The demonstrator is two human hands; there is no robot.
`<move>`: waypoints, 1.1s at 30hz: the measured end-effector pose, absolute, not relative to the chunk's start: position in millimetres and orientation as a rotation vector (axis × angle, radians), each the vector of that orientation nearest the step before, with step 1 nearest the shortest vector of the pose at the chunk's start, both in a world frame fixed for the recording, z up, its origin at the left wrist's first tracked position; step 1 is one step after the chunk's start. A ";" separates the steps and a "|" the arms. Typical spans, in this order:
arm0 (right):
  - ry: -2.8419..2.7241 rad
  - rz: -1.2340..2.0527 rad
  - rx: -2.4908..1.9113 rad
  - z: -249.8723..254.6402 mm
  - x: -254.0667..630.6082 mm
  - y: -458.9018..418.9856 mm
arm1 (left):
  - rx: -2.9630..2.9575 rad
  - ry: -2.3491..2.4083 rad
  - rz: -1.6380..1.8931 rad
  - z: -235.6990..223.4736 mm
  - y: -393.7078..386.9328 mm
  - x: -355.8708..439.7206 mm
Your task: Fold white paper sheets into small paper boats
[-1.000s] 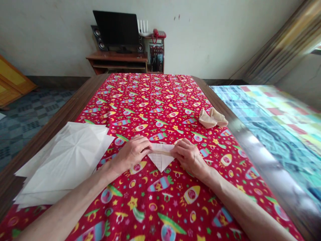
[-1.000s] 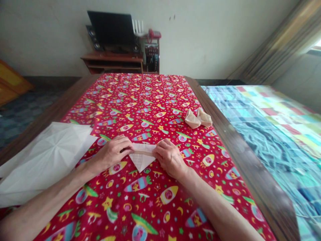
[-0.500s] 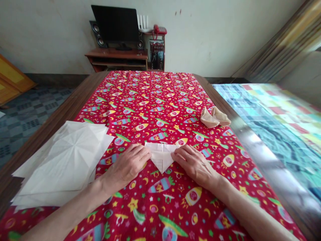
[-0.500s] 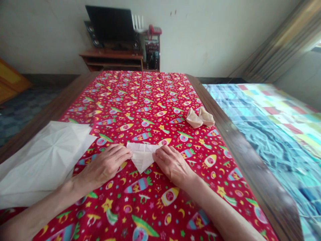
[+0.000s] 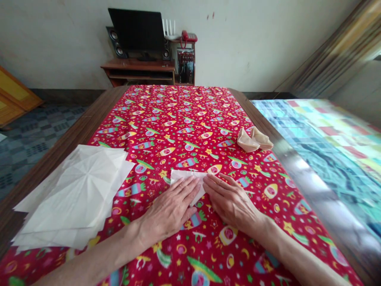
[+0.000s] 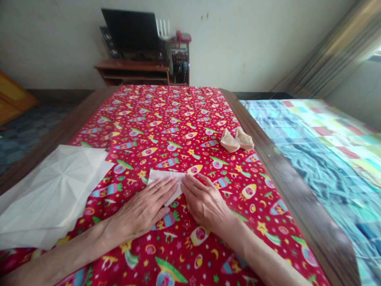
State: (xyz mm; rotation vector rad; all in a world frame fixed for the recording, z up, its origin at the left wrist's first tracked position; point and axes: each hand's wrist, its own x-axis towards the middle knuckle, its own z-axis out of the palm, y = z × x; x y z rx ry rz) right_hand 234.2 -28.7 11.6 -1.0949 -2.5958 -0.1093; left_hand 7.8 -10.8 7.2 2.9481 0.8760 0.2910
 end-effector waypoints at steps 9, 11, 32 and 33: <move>-2.654 0.074 -1.135 9.3 224.5 -45.9 | 2.936 0.889 0.262 4.6 -12.2 -0.6; -2.651 0.061 -1.152 8.1 229.7 -46.2 | 2.945 0.898 0.280 4.8 -12.2 -6.0; -2.310 0.108 -1.335 3.9 223.5 -2.6 | 2.609 1.116 0.855 0.2 35.6 -28.7; -2.289 0.123 -1.356 2.7 222.6 0.5 | 2.612 1.128 0.786 0.9 41.7 -24.5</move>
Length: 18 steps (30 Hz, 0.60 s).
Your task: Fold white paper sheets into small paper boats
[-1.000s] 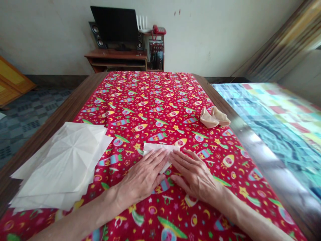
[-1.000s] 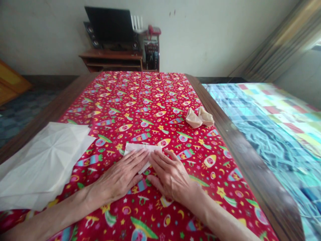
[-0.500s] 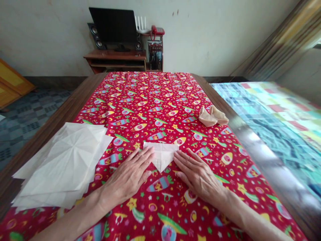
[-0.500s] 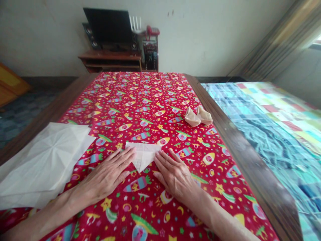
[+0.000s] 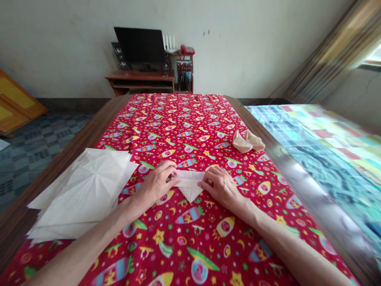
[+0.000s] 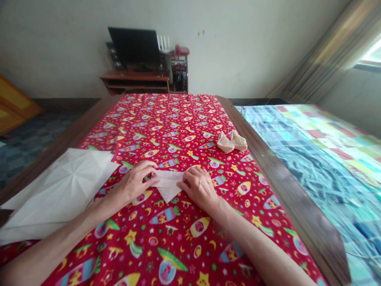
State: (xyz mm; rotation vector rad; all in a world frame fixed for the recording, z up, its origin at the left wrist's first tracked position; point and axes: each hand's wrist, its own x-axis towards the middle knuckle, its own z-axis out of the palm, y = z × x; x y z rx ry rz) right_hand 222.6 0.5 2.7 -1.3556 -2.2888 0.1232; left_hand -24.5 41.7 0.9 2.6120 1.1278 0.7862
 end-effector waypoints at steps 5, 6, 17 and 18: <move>-2.164 0.137 -1.339 -5.9 224.7 4.4 | 2.707 1.158 0.507 4.9 57.8 -12.3; -2.158 0.137 -1.317 -7.2 225.6 4.0 | 2.702 1.167 0.453 7.0 58.5 -11.3; -2.223 0.178 -1.313 -5.9 230.3 6.6 | 2.368 1.191 0.141 34.8 59.5 -4.6; -2.229 0.200 -1.301 -5.2 230.7 7.6 | 2.376 1.173 0.159 33.1 58.8 -5.8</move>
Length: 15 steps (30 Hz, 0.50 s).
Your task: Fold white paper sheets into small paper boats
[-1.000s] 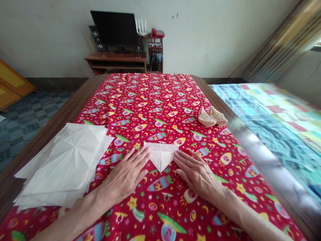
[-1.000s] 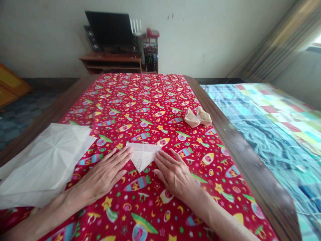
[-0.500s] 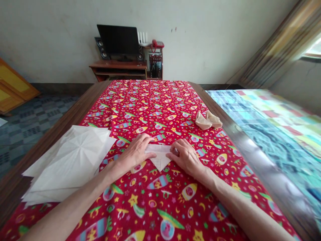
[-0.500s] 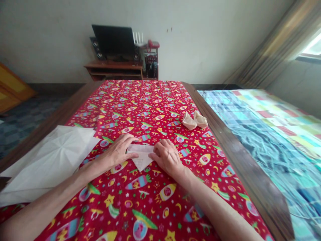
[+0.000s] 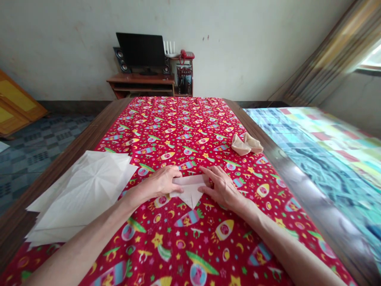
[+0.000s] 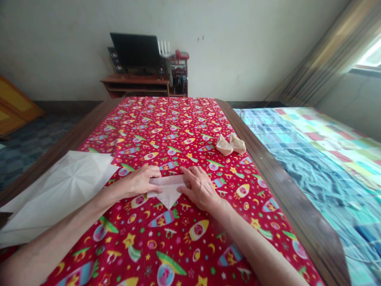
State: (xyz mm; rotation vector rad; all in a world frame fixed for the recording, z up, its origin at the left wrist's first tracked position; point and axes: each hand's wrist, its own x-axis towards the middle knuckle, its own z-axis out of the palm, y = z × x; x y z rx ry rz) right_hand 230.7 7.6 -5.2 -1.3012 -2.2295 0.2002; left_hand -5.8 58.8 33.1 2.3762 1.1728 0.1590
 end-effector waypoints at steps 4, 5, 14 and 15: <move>-2.251 0.377 -1.269 2.3 231.5 11.3 | 2.263 1.211 0.173 24.8 53.8 -10.9; -2.250 0.437 -1.261 5.4 231.5 12.0 | 2.239 1.226 0.189 24.0 52.2 -11.2; -2.114 -0.045 -1.051 35.8 232.9 18.7 | 2.898 1.141 1.016 55.9 34.1 -3.5; -2.141 -0.140 -1.044 36.1 232.6 18.2 | 2.970 1.154 1.027 57.4 32.1 -3.6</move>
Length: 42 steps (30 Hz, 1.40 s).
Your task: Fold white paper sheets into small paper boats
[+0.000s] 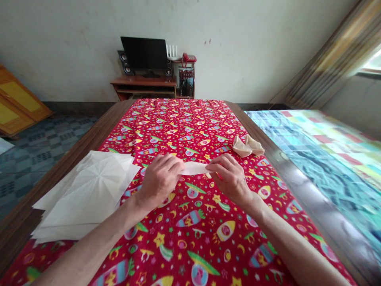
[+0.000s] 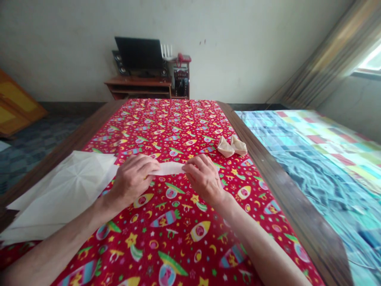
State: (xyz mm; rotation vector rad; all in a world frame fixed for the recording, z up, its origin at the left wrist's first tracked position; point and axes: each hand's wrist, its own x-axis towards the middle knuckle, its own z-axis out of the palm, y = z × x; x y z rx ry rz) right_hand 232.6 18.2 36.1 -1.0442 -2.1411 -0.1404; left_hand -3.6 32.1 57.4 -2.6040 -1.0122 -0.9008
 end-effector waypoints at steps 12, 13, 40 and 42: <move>-2.589 -0.175 -1.030 9.1 228.3 -3.1 | -2.790 -1.081 -0.530 10.5 5.1 -20.8; -2.576 -0.139 -1.024 9.8 228.8 -4.0 | -2.805 -1.105 -0.579 8.4 4.2 -22.9; -2.292 0.072 -1.621 11.3 228.6 3.0 | -2.730 -1.667 -0.728 4.0 26.6 -18.0; -2.301 0.066 -1.643 11.9 228.0 4.1 | -2.696 -1.597 -0.766 5.0 26.6 -16.3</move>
